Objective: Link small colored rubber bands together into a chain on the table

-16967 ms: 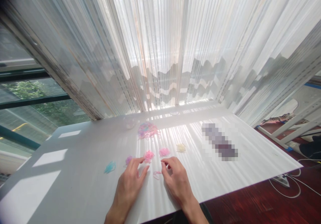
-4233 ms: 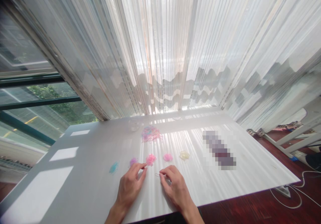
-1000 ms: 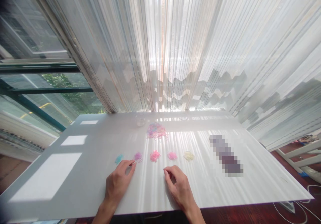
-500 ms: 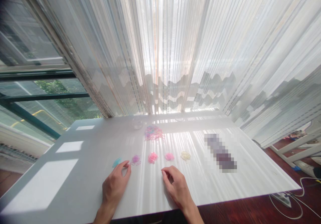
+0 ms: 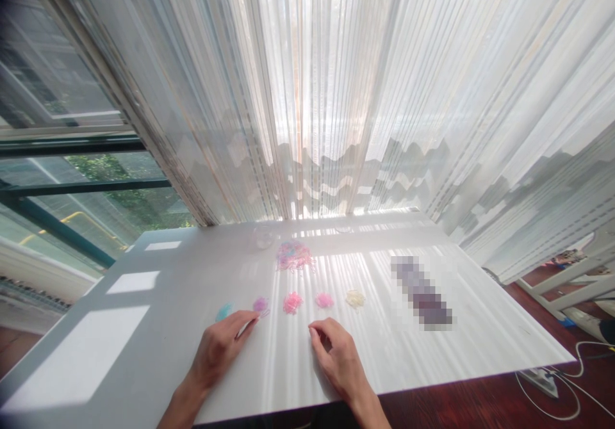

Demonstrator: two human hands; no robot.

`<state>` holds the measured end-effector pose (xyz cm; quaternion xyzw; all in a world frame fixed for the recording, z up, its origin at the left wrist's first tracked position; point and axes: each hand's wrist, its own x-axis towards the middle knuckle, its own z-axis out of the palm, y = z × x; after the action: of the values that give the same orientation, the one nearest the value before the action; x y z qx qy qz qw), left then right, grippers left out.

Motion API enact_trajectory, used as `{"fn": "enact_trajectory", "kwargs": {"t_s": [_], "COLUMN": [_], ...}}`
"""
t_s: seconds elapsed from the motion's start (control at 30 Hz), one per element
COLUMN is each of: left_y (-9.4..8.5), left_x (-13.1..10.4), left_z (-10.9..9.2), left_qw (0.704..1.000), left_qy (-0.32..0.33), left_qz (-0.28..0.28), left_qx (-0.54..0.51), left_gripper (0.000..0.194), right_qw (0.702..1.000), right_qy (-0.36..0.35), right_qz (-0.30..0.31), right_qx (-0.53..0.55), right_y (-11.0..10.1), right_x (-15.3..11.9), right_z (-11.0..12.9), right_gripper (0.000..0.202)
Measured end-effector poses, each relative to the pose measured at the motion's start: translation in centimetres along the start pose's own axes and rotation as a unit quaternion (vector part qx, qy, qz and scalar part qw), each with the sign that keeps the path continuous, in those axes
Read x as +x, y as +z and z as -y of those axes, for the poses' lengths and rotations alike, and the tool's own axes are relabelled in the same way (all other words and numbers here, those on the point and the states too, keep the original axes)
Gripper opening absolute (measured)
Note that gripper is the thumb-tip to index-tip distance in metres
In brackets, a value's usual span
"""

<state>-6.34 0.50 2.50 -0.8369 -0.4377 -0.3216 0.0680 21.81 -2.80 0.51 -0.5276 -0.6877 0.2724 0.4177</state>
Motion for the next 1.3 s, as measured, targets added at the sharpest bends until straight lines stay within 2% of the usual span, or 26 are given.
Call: {"fn": "enact_trajectory", "kwargs": {"t_s": [0.17,0.33,0.53,0.7,0.77,0.93,1.03,1.17,1.3], "left_y": [-0.1,-0.1,-0.9,-1.6,-1.5,0.8,2.9,5.4,6.8], "left_x": [0.9,0.8,1.4,4.8,7.0,13.2,15.9,17.6,17.7], "left_z": [1.3,1.6,1.7,2.0,2.2,3.4,4.3,4.8,4.2], "left_qw": [0.999,0.999,0.999,0.996,0.990,0.975,0.959,0.935,0.925], "left_qy": [0.029,0.016,-0.008,-0.024,-0.063,-0.081,-0.099,-0.137,-0.148], "left_qz": [0.035,0.045,0.044,0.071,0.122,0.204,0.265,0.328,0.349], "left_qx": [0.008,0.007,-0.022,-0.040,-0.039,-0.033,-0.013,0.019,0.027], "left_gripper": [0.030,0.029,0.026,0.025,0.026,0.024,0.036,0.039,0.036], "right_qw": [1.000,1.000,1.000,1.000,1.000,1.000,0.999,0.999,0.999], "right_qy": [0.001,0.004,0.002,0.002,0.001,0.003,0.007,0.008,0.005], "right_qz": [-0.007,-0.011,-0.005,-0.006,-0.009,-0.027,-0.037,-0.039,-0.043], "right_qx": [-0.001,-0.003,-0.005,-0.005,-0.003,0.006,0.009,0.009,0.009], "right_y": [0.0,0.0,0.0,0.0,0.0,-0.1,-0.1,-0.2,-0.3], "right_x": [0.0,-0.1,0.1,0.1,0.1,0.0,0.0,0.1,0.3], "right_z": [0.1,0.0,0.0,0.2,0.3,0.1,0.1,0.3,0.6], "right_gripper": [0.022,0.021,0.022,0.024,0.024,0.026,0.028,0.030,0.029]}}
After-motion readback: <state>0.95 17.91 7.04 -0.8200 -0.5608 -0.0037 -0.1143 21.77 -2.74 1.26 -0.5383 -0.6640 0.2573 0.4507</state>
